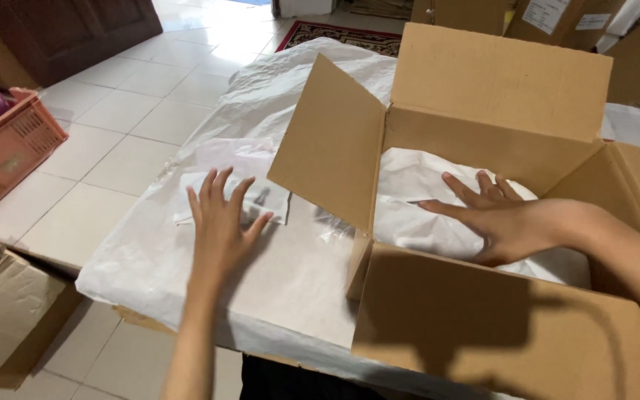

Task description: A person wraps multiple items in protective white paper, places them into a cardboard box, and then seals the box using a handheld tape dispenser.

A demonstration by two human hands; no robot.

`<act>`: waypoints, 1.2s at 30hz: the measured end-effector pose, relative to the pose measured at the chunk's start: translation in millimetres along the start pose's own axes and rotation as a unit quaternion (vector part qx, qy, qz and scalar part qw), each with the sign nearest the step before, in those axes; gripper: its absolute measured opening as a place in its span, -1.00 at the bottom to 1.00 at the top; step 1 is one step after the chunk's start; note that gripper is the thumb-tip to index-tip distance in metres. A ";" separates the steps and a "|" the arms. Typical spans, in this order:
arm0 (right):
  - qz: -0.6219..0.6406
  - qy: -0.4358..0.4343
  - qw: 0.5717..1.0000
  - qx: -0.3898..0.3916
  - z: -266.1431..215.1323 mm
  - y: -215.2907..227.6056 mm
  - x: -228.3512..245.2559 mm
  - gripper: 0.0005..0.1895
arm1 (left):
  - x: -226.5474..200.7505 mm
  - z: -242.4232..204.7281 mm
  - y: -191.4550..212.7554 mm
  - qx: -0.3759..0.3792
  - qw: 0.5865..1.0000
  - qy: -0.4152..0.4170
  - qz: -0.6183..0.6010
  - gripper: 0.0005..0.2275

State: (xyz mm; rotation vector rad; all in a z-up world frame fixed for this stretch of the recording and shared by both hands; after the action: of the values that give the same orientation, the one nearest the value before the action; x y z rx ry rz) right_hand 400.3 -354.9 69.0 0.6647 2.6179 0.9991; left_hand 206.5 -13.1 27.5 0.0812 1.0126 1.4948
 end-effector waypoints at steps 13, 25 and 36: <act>0.111 0.184 0.899 -0.382 -41.3 67.3 -7.5 -0.43 | 24.0 -3.7 -2.5 0.041 0.979 -0.198 0.003 -0.73; 0.136 0.165 0.805 -0.553 -108.5 91.7 23.2 -0.69 | 30.2 -69.1 83.3 -0.312 0.850 0.188 -0.381 -0.75; 0.723 0.142 0.628 -0.250 -108.7 56.0 133.5 -0.20 | -153.5 -109.5 140.8 -0.164 0.848 -0.370 -0.342 -0.89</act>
State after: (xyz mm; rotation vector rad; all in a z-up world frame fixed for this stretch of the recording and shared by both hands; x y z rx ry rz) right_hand 260.6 -311.9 175.9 2.6626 1.2411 2.1185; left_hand 68.6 -177.6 123.9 0.0385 0.1020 0.8207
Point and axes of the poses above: each hand's wrist, its own z-axis towards the middle knuckle, its own y-axis out of the back of the hand, x = y × z, the point moved 8 cm from there along z, towards the middle knuckle, and after that the axes turned 9 degrees about y, right-handed, at the moved point
